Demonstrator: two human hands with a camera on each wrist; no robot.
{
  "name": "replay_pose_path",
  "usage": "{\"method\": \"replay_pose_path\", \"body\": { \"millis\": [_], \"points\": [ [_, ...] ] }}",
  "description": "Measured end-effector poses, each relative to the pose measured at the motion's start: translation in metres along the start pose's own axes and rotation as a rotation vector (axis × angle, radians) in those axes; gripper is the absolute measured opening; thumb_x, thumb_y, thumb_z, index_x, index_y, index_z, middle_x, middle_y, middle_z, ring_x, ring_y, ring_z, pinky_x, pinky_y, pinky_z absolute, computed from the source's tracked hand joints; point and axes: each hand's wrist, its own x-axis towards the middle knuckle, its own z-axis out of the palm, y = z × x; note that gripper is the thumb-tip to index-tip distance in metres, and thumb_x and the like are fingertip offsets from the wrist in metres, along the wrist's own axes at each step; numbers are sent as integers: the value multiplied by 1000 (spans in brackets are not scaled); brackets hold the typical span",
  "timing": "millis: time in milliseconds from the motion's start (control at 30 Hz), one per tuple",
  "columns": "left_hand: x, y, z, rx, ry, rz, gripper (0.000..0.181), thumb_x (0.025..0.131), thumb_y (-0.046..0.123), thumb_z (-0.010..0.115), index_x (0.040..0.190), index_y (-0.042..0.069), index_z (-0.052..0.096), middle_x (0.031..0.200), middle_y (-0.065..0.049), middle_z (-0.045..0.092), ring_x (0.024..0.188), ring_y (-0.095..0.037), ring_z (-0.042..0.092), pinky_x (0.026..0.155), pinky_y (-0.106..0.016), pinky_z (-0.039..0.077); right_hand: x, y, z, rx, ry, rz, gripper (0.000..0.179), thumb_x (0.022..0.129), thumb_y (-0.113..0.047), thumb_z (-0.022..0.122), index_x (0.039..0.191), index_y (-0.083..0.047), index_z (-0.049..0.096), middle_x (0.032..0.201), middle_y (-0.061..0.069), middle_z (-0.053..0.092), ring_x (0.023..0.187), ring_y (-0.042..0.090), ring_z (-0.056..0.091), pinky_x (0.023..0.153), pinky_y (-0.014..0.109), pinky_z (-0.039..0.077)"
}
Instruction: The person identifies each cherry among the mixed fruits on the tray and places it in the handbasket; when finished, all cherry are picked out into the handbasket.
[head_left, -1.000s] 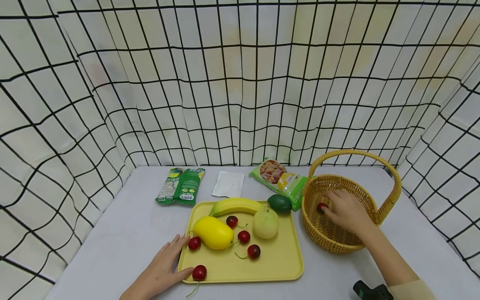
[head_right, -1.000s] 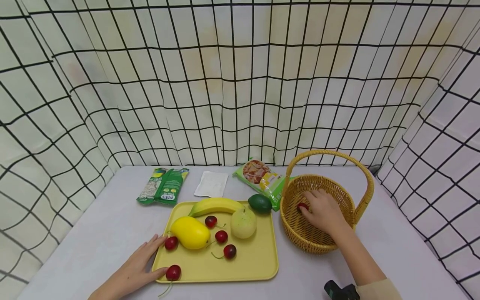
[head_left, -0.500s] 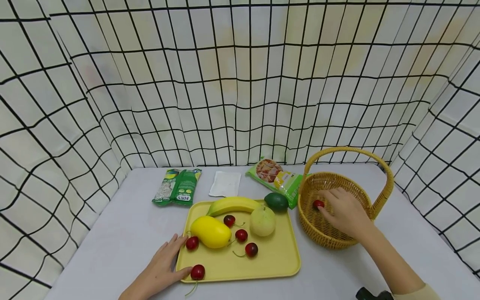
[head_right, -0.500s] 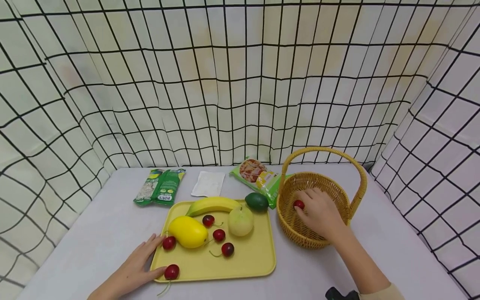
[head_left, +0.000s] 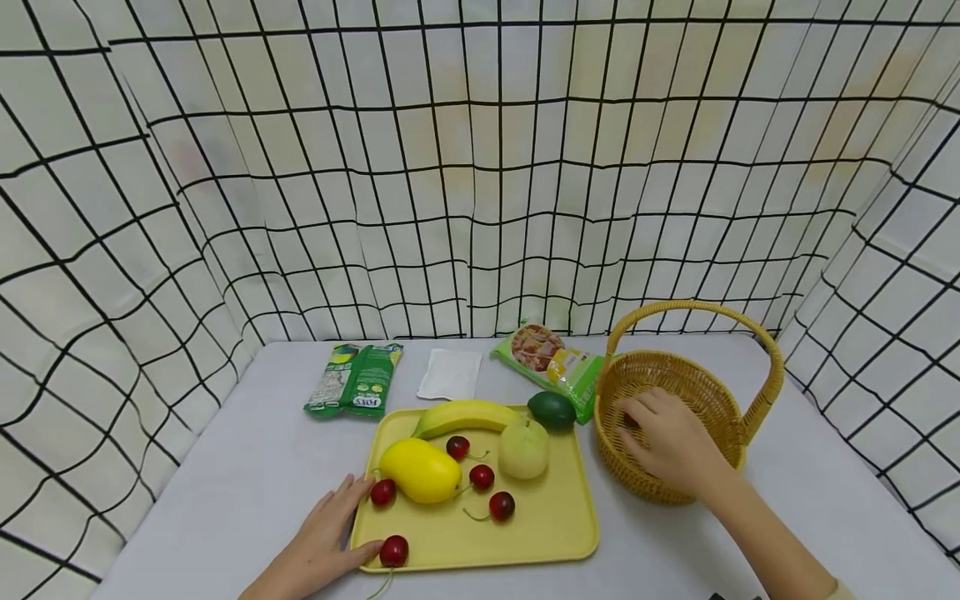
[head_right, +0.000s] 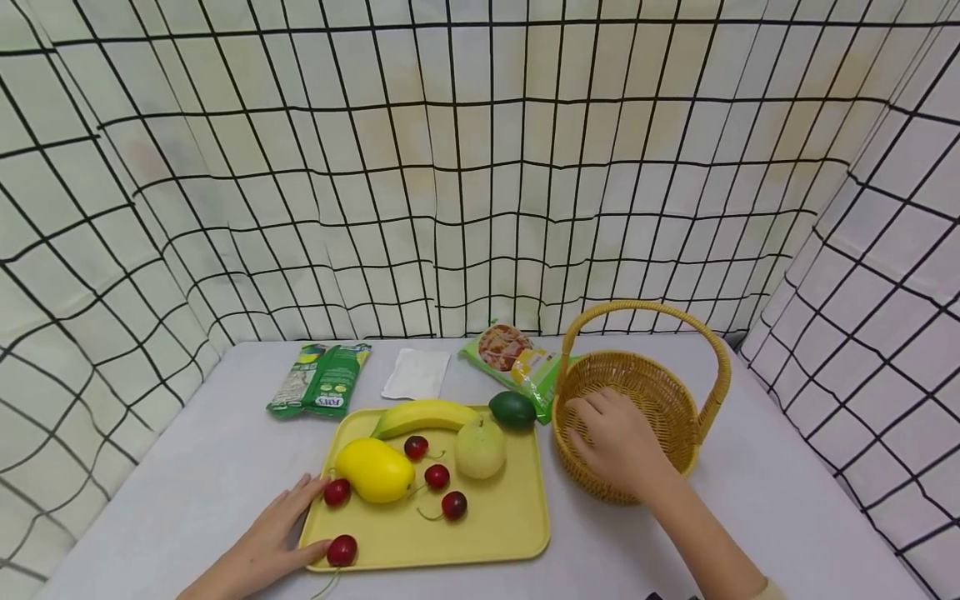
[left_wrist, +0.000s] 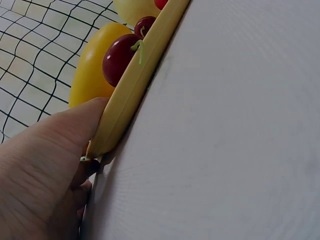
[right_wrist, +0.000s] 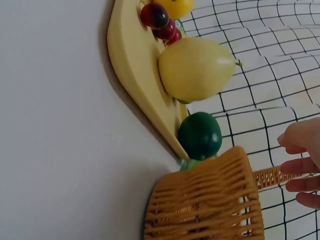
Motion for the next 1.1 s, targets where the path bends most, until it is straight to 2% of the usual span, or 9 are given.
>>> {"method": "replay_pose_path", "body": {
  "millis": [233,500,833,1100],
  "points": [
    [-1,-1,2,-6,2,-3,92,71,61,66,140,7,36,144,-17,32,135,-38,17,106,-58,10,2,-17,-1,59,55,-72,25,70,-15,74,92,-8,65,85,-1,60,79,15,55,65,33,49],
    [-2,-2,1,20,11,13,92,72,62,64,140,6,36,143,-19,32,134,-39,19,106,-57,10,9,-35,1,88,37,-103,24,72,-16,73,94,-12,65,89,-3,61,83,13,54,67,31,48],
    [-1,-1,0,26,30,32,91,72,62,64,139,7,37,143,-17,34,134,-37,20,107,-57,11,13,-51,17,131,20,-185,31,71,-18,75,99,-11,64,91,-4,59,84,11,54,70,29,48],
    [-2,-3,2,21,41,48,91,72,62,64,140,8,37,143,-18,33,134,-36,21,107,-54,12,14,-65,28,196,-20,-203,32,74,-19,73,104,-11,64,98,-4,58,90,11,55,75,28,50]
  ]
}}
